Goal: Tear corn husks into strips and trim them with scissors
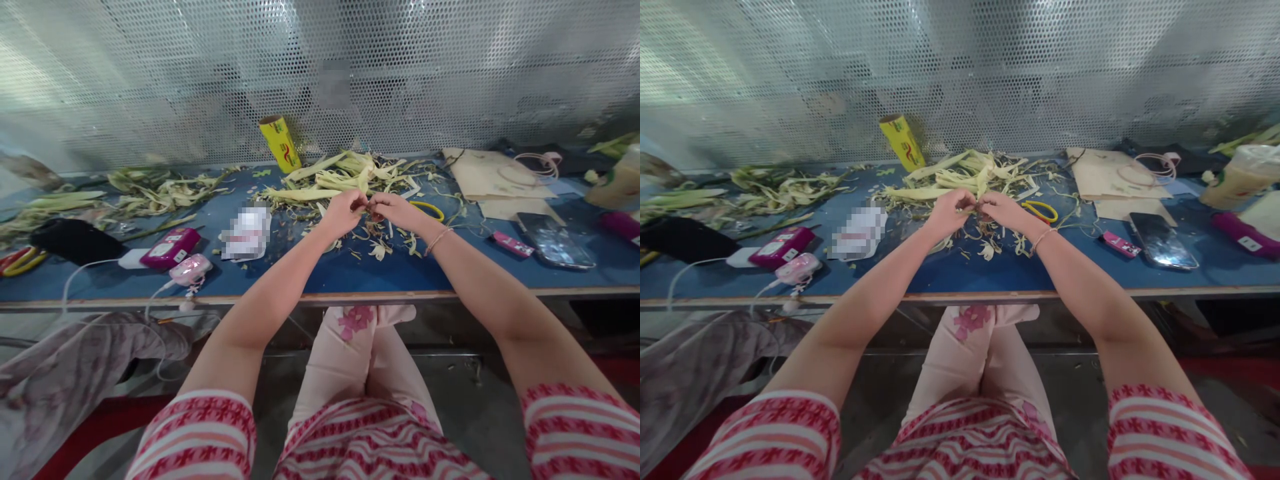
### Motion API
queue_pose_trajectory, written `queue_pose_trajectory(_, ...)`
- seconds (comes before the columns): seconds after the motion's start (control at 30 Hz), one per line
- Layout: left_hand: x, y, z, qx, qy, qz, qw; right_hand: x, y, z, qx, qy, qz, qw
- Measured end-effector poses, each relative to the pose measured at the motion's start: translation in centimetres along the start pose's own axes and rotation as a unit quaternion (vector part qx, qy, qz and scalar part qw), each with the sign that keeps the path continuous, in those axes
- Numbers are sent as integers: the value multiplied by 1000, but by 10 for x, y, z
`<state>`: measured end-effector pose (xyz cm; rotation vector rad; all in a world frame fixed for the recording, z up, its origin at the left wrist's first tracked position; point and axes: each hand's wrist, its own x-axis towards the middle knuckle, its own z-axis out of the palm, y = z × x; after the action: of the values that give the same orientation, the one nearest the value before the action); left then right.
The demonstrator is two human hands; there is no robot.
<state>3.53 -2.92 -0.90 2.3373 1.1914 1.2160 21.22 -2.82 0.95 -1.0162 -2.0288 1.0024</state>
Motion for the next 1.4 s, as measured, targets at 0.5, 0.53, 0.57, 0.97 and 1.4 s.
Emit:
queue_pose_trajectory(0.5,0,0,-5,16,33,60,998,7,9,0,31,35,-10,999)
queue_pose_trajectory(0.53,0,-1,-5,12,31,56,998,7,10,1,30,33,-12,999)
queue_pose_trajectory(0.57,0,0,-5,10,29,52,998,7,10,1,33,31,-15,999)
queue_pose_trajectory(0.97,0,1,-6,-8,46,40,998,1,3,2,124,14,21,992)
queue_pose_trajectory(1.4,1,7,-17,-4,5,28,1000,1,3,3,30,33,-14,999)
